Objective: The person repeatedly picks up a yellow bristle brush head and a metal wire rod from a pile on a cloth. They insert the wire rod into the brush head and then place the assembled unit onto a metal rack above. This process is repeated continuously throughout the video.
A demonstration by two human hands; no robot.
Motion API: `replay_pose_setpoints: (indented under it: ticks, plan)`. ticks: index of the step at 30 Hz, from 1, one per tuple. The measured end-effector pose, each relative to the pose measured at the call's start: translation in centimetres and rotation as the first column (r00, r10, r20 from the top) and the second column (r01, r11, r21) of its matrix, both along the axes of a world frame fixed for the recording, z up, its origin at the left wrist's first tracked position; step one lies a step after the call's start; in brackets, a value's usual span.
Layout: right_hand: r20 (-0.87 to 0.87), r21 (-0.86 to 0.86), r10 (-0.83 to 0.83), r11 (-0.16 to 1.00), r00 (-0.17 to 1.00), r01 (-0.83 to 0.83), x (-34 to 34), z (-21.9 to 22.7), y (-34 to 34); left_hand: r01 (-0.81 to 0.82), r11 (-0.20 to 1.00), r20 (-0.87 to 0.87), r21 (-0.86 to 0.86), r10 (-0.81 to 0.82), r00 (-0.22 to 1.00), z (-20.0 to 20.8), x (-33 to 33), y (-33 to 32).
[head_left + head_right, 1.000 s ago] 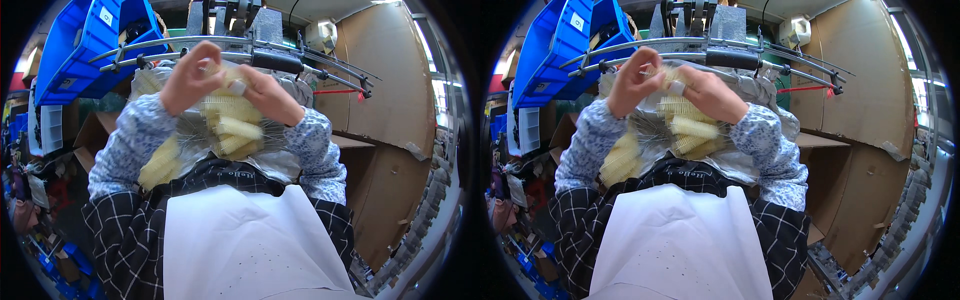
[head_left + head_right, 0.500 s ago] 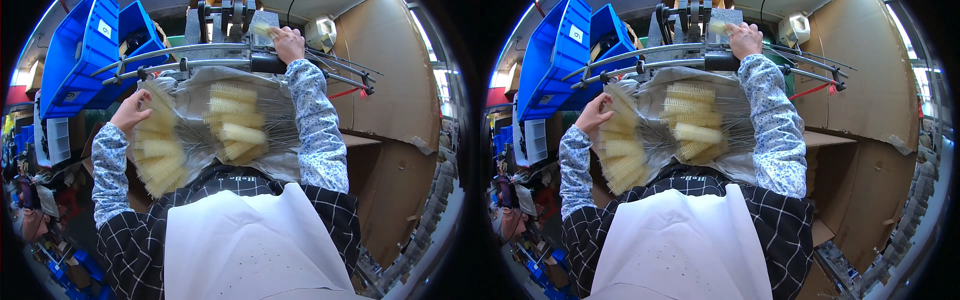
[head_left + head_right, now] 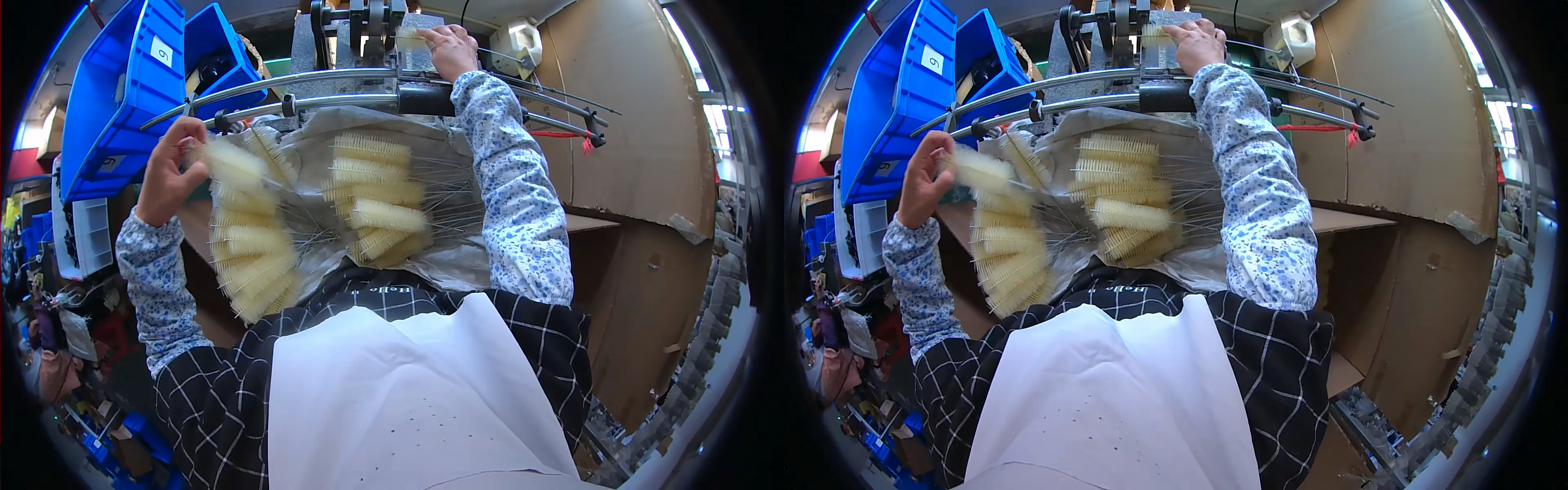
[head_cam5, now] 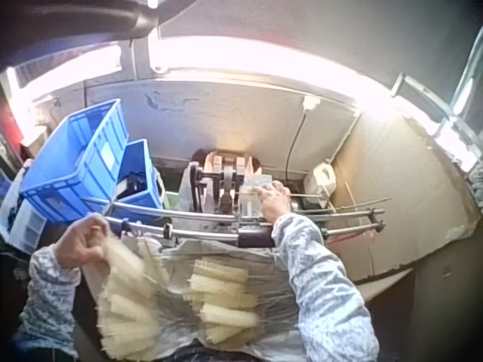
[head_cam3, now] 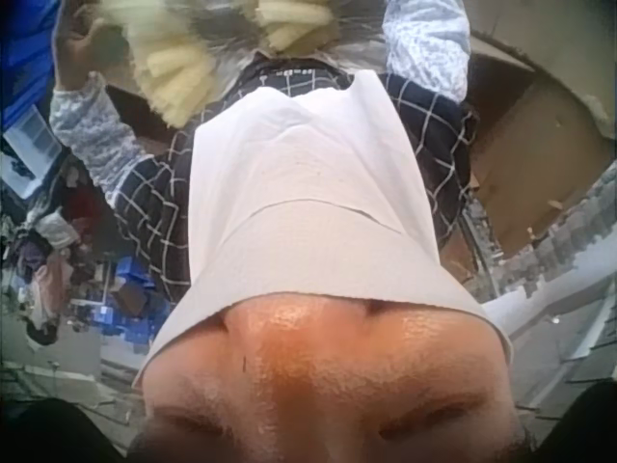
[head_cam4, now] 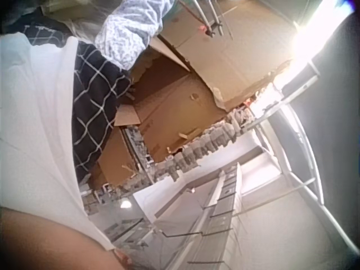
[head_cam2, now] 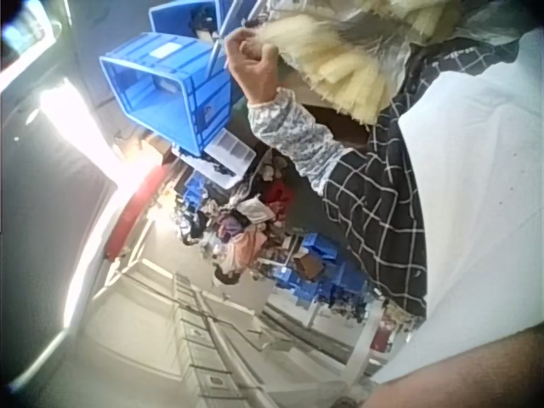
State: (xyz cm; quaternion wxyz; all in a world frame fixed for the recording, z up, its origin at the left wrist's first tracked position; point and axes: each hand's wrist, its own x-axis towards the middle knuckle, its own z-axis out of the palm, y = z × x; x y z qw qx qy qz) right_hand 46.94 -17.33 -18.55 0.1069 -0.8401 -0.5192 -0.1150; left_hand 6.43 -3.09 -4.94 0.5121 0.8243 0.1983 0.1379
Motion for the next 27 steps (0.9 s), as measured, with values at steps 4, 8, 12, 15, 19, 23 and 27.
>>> replay_pose_setpoints:
  ticks: [4,8,12,15,19,23,27]
  plan:
    - [0.143,0.074,-0.104,0.993,0.984,0.094,0.0,1.2,-2.8,-0.107,0.993,0.042,0.047,0.105,0.994,1.6,-1.8,0.5]
    - [-0.036,-0.015,-0.364,0.931,0.931,0.364,0.0,2.3,-5.8,-0.19,0.98,0.092,0.065,0.183,0.979,2.2,-3.1,0.9]
    - [-0.106,0.148,-0.262,0.95,0.959,0.276,0.6,1.1,-6.2,-0.184,0.979,0.175,0.088,0.167,0.97,2.2,-2.9,1.3]
    - [-0.178,0.18,-0.206,0.954,0.962,0.238,0.0,0.5,-5.1,-0.199,0.966,0.173,0.167,0.17,0.97,2.4,-3.2,1.6]
    - [-0.191,0.153,-0.214,0.957,0.958,0.245,-2.1,1.0,-3.3,-0.254,0.952,0.155,0.172,0.228,0.961,3.7,-3.9,1.3]
    - [-0.15,0.137,-0.238,0.956,0.96,0.258,-4.1,0.7,-1.5,-0.269,0.951,0.191,0.152,0.239,0.952,4.0,-4.2,1.2]
    - [-0.169,0.045,-0.267,0.96,0.949,0.278,-8.2,2.0,1.7,-0.275,0.95,0.209,0.145,0.242,0.947,4.1,-4.6,1.1]
